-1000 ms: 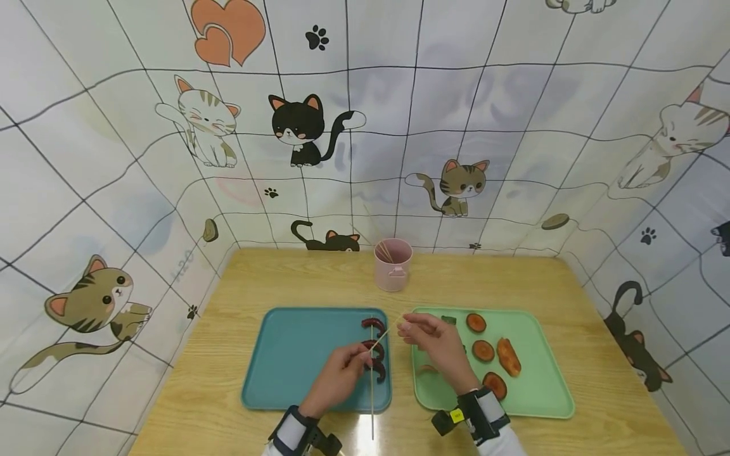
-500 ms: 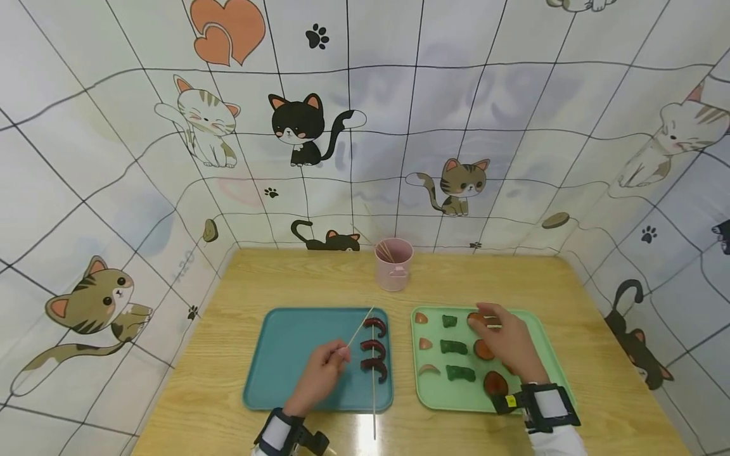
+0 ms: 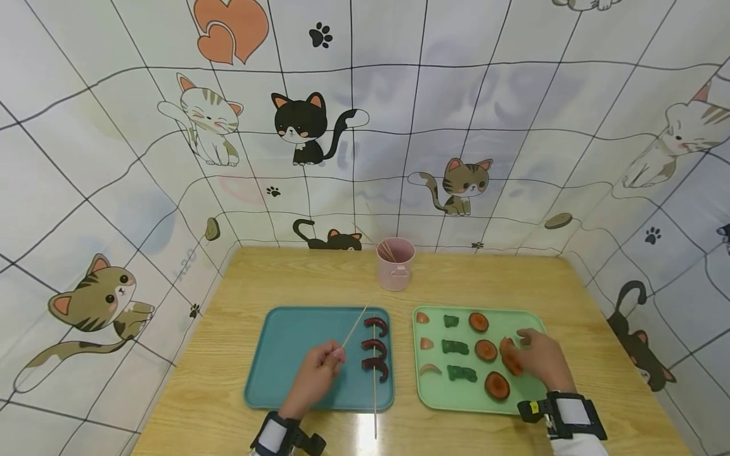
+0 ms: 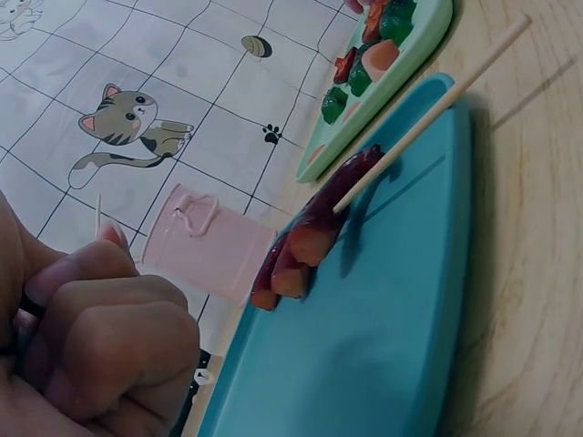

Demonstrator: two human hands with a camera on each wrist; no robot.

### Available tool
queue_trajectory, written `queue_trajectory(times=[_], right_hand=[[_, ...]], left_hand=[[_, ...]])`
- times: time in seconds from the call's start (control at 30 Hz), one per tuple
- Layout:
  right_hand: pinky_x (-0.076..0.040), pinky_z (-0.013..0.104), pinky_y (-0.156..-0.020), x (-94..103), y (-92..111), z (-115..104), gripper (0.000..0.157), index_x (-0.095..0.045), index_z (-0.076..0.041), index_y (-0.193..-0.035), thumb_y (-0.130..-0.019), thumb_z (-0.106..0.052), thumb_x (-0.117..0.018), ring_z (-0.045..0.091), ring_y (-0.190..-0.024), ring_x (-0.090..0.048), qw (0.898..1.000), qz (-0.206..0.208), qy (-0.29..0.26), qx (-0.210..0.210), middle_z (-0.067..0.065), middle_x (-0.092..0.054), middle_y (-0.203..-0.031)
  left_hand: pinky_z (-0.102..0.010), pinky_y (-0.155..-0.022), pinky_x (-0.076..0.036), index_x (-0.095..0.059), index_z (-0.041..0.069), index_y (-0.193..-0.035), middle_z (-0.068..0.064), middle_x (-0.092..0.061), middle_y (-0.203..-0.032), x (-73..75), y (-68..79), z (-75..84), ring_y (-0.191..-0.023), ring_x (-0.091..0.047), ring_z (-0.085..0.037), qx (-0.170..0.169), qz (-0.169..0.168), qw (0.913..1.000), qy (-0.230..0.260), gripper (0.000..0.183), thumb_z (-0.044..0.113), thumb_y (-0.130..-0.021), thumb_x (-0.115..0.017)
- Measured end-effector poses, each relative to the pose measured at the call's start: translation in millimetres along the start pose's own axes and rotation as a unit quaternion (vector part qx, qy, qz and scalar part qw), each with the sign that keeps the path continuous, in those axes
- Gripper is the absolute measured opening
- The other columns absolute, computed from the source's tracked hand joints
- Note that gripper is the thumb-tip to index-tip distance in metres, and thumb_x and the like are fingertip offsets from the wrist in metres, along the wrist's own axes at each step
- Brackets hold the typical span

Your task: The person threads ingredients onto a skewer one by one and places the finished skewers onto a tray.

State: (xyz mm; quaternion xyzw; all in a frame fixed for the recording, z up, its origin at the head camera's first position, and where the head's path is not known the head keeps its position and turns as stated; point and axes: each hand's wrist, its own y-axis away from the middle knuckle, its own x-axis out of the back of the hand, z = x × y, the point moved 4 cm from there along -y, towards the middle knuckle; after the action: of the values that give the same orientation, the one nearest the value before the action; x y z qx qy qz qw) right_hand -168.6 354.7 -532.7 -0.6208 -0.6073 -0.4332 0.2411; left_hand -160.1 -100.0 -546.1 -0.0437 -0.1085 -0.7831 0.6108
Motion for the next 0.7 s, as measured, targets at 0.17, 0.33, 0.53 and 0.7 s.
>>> queue_trajectory(times=[0.17,0.33,0.53,0.7], right_hand=[[-0.052,0.059,-0.087,-4.0,-0.9,3.9,0.067,-0.053,0.018,-0.133,-0.094,-0.034,-0.069,0.057,-0.116,-0.057,1.0,-0.005,0.019,-0.005,0.041,-0.058,-0.128],[-0.053,0.056,-0.084,-7.1,-1.4,7.1,0.064,-0.058,0.018,-0.128,-0.092,-0.033,-0.072,0.053,-0.109,-0.062,1.0,-0.009,0.011,-0.008,0.038,-0.063,-0.123],[-0.051,0.037,-0.069,-8.3,-1.5,6.5,0.052,-0.064,0.015,-0.12,-0.091,-0.028,-0.072,0.033,-0.092,-0.065,1.0,-0.004,-0.008,-0.019,0.032,-0.068,-0.114],[-0.049,0.035,-0.066,-7.0,-0.6,4.7,0.054,-0.061,0.014,-0.121,-0.091,-0.029,-0.073,0.033,-0.09,-0.064,0.999,-0.003,-0.024,-0.032,0.031,-0.067,-0.111]], left_hand=[[-0.022,-0.047,-0.028,-0.059,-0.009,-0.098,0.003,-0.038,-0.06,-2.9,2.8,-1.0,-0.049,-0.031,-0.007,0.007,-0.009,0.9999,0.009,0.031,0.017,-0.11,-0.047],[-0.022,-0.047,-0.028,-0.059,-0.009,-0.098,0.002,-0.038,-0.062,-4.6,4.3,-1.8,-0.048,-0.031,-0.006,0.005,-0.011,0.9997,0.021,0.03,0.016,-0.11,-0.047],[-0.021,-0.048,-0.028,-0.059,-0.011,-0.098,0.001,-0.038,-0.062,-6.9,6.0,-1.2,-0.049,-0.031,-0.006,0.01,-0.014,0.9997,0.018,0.03,0.016,-0.109,-0.048],[-0.02,-0.048,-0.027,-0.057,-0.013,-0.099,0.002,-0.037,-0.062,-8.3,7.3,-2.1,-0.049,-0.03,-0.006,0.009,-0.021,0.9995,0.02,0.031,0.014,-0.11,-0.046]])
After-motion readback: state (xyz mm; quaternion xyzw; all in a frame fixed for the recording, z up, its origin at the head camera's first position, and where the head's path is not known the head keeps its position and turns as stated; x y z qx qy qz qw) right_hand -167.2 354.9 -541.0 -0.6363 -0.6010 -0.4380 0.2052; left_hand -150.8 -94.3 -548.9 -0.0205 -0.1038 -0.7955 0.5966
